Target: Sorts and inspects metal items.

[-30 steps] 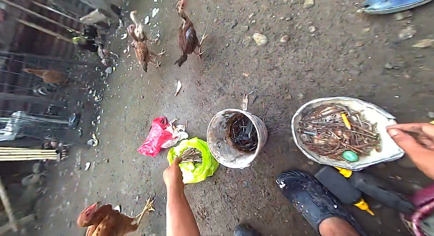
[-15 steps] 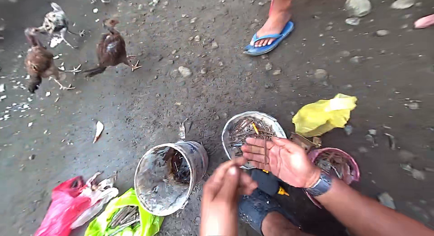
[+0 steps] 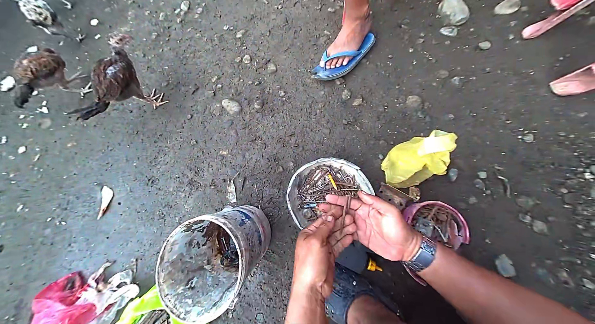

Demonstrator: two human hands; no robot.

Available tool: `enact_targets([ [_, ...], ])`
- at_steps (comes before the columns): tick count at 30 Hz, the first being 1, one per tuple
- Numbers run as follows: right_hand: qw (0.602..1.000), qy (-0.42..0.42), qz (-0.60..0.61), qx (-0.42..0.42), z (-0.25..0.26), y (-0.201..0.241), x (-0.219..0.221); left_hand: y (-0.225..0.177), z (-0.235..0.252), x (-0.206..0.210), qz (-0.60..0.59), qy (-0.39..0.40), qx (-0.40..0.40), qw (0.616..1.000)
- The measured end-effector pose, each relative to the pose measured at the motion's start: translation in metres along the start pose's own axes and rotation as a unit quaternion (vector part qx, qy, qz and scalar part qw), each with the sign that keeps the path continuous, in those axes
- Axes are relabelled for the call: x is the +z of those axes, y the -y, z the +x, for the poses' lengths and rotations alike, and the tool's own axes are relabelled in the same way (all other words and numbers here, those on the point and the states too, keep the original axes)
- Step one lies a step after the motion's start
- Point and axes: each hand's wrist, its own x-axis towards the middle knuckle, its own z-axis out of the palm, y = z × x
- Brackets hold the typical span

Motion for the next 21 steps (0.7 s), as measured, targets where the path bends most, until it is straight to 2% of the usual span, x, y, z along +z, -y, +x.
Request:
enact_targets([
  [6,1.000,0.021,0.004,-0.008,-0.001,0.002,-0.003,-0.004,0.002,0.004,0.112,-0.020,0.015,0.993],
  [10,1.000,0.018,-0.007,-0.009,-0.002,0.001,-0.002,0.001,0.007,0.000,0.243,-0.038,0.090,0.965],
  [14,1.000,0.018,0.017,-0.009,-0.004,-0.004,0.001,0.011,0.010,-0.008,0.398,-0.078,0.200,0.892],
  [18,1.000,-0.001,0.025,-0.003,-0.008,-0.021,0.001,0.024,0.005,-0.008,0.550,-0.134,0.251,0.785],
  [20,1.000,-0.014,0.024,0.008,-0.011,-0.029,0.002,0.031,0.004,-0.011,0.582,-0.147,0.260,0.756],
  [21,1.000,-0.017,0.019,0.012,-0.013,-0.032,0.001,0.034,0.004,-0.013,0.588,-0.144,0.256,0.754],
])
